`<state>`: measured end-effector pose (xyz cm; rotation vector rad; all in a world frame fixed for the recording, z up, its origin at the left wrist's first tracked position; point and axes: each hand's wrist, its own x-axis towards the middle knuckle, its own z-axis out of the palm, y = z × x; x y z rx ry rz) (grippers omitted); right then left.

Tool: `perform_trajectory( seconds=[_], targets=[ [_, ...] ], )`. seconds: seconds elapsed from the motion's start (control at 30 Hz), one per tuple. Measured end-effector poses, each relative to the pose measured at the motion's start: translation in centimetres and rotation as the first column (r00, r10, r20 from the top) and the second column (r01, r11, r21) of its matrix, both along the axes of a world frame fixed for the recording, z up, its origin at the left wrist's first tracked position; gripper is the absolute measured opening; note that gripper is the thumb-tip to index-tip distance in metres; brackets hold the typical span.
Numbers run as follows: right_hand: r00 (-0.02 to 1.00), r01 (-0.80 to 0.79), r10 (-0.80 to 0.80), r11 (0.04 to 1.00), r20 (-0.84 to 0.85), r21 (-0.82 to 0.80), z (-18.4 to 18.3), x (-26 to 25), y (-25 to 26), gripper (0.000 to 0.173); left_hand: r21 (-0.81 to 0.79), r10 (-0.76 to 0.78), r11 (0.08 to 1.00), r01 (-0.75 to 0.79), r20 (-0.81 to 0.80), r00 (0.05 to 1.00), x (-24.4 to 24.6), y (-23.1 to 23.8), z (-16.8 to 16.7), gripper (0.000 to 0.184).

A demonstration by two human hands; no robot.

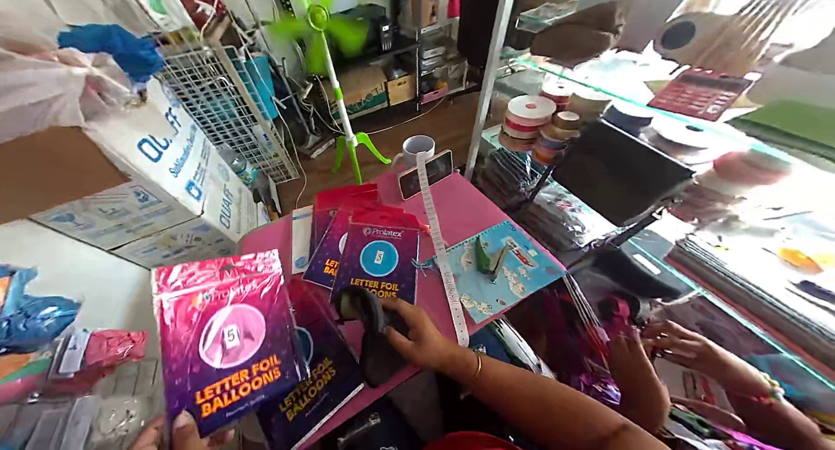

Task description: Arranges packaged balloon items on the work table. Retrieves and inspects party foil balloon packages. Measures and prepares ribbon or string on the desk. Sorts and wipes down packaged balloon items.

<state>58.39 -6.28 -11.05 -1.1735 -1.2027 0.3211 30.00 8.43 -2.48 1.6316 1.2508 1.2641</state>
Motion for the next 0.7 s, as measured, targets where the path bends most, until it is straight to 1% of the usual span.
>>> perform_trajectory(
  seconds=[0.1,0.2,0.27,0.33,0.37,0.4,0.43,0.47,0.5,0.53,0.57,0.6,0.63,0.67,0.7],
  targets=[
    [0.997,0.081,-0.08,0.976,-0.014,0.202,-1.0,-0.6,0.0,0.039,-0.076,-0.108,0.99,0.122,0.159,0.981,4.7,0.8,1.2,0.032],
    [0.978,0.208,-0.205,0.933,-0.04,0.295,-1.3,-0.9,-0.3,0.037,-0.207,-0.176,0.952,0.223,0.223,0.959,10.2,1.2,0.7,0.036],
    [0.97,0.244,-0.236,0.915,-0.063,0.322,-1.0,-0.9,-0.7,0.038,-0.29,-0.206,0.918,0.271,0.237,0.949,13.5,1.3,-0.1,0.038],
    [0.969,0.248,-0.238,0.907,-0.07,0.339,-0.2,-0.9,-1.2,0.039,-0.321,-0.247,0.901,0.293,0.177,0.953,15.9,1.1,-0.8,0.043],
    [0.969,0.248,-0.238,0.908,-0.073,0.337,0.2,-1.0,-1.5,0.04,-0.303,-0.301,0.896,0.324,0.122,0.946,16.5,1.0,-1.2,0.052],
    [0.967,0.256,-0.241,0.908,-0.087,0.331,0.8,-1.0,-1.8,0.04,-0.251,-0.372,0.895,0.369,0.038,0.928,16.6,0.8,-1.5,0.063],
    [0.962,0.272,-0.249,0.909,-0.114,0.315,1.3,-1.1,-2.0,0.041,-0.176,-0.423,0.894,0.411,-0.036,0.905,16.6,0.5,-1.7,0.07],
    [0.953,0.298,-0.265,0.91,-0.147,0.288,1.8,-1.2,-2.1,0.04,-0.113,-0.468,0.881,0.46,-0.071,0.881,16.3,-0.3,-1.6,0.074],
    [0.942,0.322,-0.282,0.91,-0.182,0.261,2.3,-1.4,-2.1,0.037,-0.075,-0.529,0.848,0.525,-0.062,0.846,15.7,-1.3,-1.5,0.08],
    [0.937,0.325,-0.279,0.916,-0.209,0.235,2.9,-1.5,-2.1,0.034,-0.05,-0.62,0.784,0.619,0.003,0.785,15.0,-2.3,-1.5,0.089],
    [0.943,0.293,-0.247,0.933,-0.221,0.209,3.6,-1.7,-2.1,0.032,-0.033,-0.712,0.696,0.718,0.099,0.695,14.4,-3.2,-1.6,0.096],
    [0.96,0.224,-0.185,0.957,-0.209,0.183,4.3,-1.7,-2.1,0.031,-0.032,-0.778,0.605,0.796,0.188,0.599,13.9,-4.1,-1.8,0.1],
    [0.981,0.129,-0.104,0.98,-0.165,0.15,4.8,-1.6,-2.1,0.031,-0.057,-0.802,0.542,0.838,0.265,0.536,13.3,-4.9,-2.0,0.099],
    [0.996,0.026,-0.016,0.994,-0.09,0.103,5.3,-1.3,-1.9,0.036,-0.103,-0.778,0.545,0.832,0.306,0.548,12.5,-5.9,-2.1,0.091],
    [0.998,-0.062,0.062,0.997,0.01,0.036,5.6,-0.9,-1.7,0.044,-0.17,-0.71,0.628,0.759,0.273,0.649,11.4,-7.0,-2.1,0.072]
  ],
)
